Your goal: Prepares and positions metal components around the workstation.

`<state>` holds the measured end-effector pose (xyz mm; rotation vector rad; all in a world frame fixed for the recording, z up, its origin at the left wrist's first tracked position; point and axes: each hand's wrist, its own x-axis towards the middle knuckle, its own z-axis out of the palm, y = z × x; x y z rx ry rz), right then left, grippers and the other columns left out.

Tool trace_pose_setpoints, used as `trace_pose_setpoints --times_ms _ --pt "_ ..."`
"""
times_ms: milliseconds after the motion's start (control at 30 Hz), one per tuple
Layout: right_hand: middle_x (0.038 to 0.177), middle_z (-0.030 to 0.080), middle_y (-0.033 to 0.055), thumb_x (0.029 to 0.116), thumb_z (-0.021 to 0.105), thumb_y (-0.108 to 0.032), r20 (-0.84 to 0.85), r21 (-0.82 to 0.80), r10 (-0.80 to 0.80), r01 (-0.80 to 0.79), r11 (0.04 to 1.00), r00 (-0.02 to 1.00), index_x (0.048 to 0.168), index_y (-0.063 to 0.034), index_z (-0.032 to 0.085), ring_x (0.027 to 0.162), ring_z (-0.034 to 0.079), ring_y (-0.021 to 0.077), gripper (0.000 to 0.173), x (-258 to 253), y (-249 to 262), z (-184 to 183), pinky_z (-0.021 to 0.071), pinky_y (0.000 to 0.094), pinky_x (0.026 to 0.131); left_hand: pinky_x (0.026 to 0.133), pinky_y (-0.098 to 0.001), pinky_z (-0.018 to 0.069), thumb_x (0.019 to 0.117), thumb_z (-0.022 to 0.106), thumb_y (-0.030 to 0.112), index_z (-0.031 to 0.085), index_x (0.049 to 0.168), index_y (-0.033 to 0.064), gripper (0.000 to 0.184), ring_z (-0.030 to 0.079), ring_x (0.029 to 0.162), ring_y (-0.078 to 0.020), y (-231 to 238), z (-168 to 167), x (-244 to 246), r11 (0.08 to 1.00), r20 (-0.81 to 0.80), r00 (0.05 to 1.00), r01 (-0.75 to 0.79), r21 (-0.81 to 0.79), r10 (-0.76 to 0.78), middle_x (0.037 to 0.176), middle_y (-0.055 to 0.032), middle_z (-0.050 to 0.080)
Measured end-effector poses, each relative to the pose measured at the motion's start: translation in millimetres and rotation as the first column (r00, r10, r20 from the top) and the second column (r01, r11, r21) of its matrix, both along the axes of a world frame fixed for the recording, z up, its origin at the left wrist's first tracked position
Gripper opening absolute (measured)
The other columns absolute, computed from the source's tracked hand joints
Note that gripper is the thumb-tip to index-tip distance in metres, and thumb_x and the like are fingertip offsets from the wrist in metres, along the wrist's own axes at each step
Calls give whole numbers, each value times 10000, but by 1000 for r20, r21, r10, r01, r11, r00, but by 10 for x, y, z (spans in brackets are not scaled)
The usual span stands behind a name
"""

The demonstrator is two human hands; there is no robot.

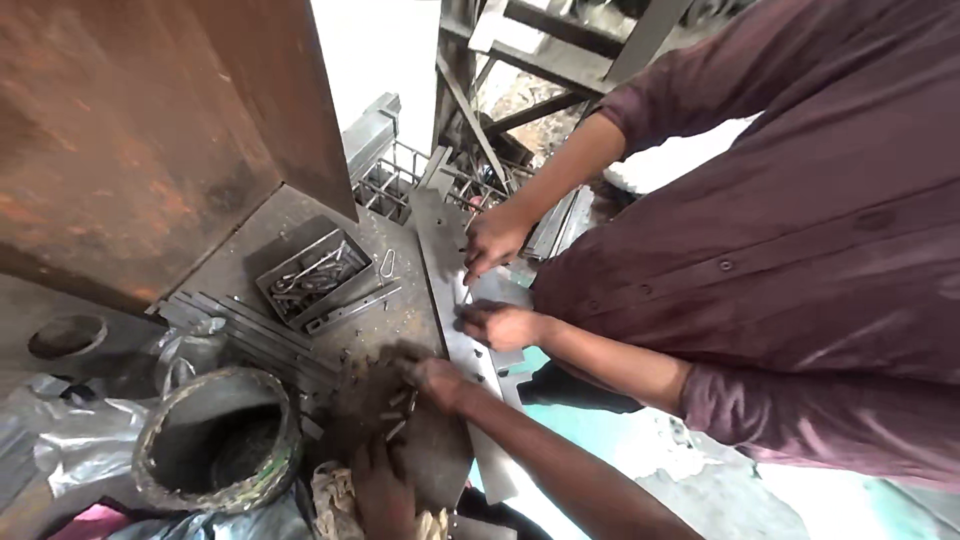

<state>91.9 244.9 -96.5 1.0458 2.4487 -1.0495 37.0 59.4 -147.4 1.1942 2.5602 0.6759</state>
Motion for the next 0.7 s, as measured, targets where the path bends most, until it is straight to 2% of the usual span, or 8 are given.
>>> trace_pose_setpoints --times_ms 67,133,167,267,367,433,600,700 --pt "1275 656 243 904 718 -71 -163 32 -162 169 985 973 1501 -81 502 1150 653 409 635 69 235 250 510 589 976 1058 -576 474 950 640 85 672 1253 -74 344 597 1224 -493 -21 -15 -4 1000 21 1000 0 12 0 1281 -324 624" --pt "1215 672 226 881 728 -62 -358 19 -292 320 947 887 1513 -55 481 1061 675 370 678 25 597 418 537 559 931 1051 -589 474 942 647 95 678 1231 -86 342 605 1207 -503 -47 -78 2 999 10 1000 2 50 -2 1273 -331 625" --pt "1236 669 231 895 723 -82 -399 4 -347 380 925 849 1494 -40 505 1094 666 366 638 -36 782 513 526 550 954 1047 -595 475 935 653 88 681 1223 -89 340 607 1199 -510 -58 -92 1 998 7 1000 1 66 -1 1272 -339 622" --pt "1295 627 261 965 673 -247 -229 58 -449 472 879 864 1262 1 665 1215 606 408 386 -267 1440 734 469 612 1011 1018 -611 488 911 668 47 676 1223 -102 346 610 1166 -540 -33 -34 6 998 33 999 2 67 -4 1258 -364 612" --pt "1169 654 251 989 629 -249 -136 -43 -515 514 857 846 1206 44 645 1043 656 355 365 -447 1918 768 518 558 904 1022 -595 488 891 698 61 675 1221 -105 370 599 1185 -531 -50 -1 20 999 38 999 -11 41 9 1291 -362 595" --pt "1071 654 208 992 614 -225 -122 -23 -528 529 848 840 1157 37 636 877 664 288 310 -509 2034 890 547 489 787 1020 -582 493 888 693 56 686 1191 -106 344 603 1193 -520 -72 -16 13 999 30 999 -27 24 26 1299 -356 597" --pt "1053 639 179 947 672 -126 -30 -31 -518 517 856 855 1208 22 610 795 644 245 307 -443 2135 998 556 433 700 979 -576 525 914 680 90 762 1032 -42 195 643 1135 -500 -121 -257 -19 996 -83 996 -37 86 45 1193 -307 667" --pt "1094 646 200 981 644 -149 -21 -22 -489 488 872 872 1263 23 603 850 661 266 333 -356 2198 1102 556 455 757 1007 -546 514 935 668 75 769 986 -41 162 639 1153 -497 -36 -29 40 996 -36 997 -71 54 73 1172 -313 679"
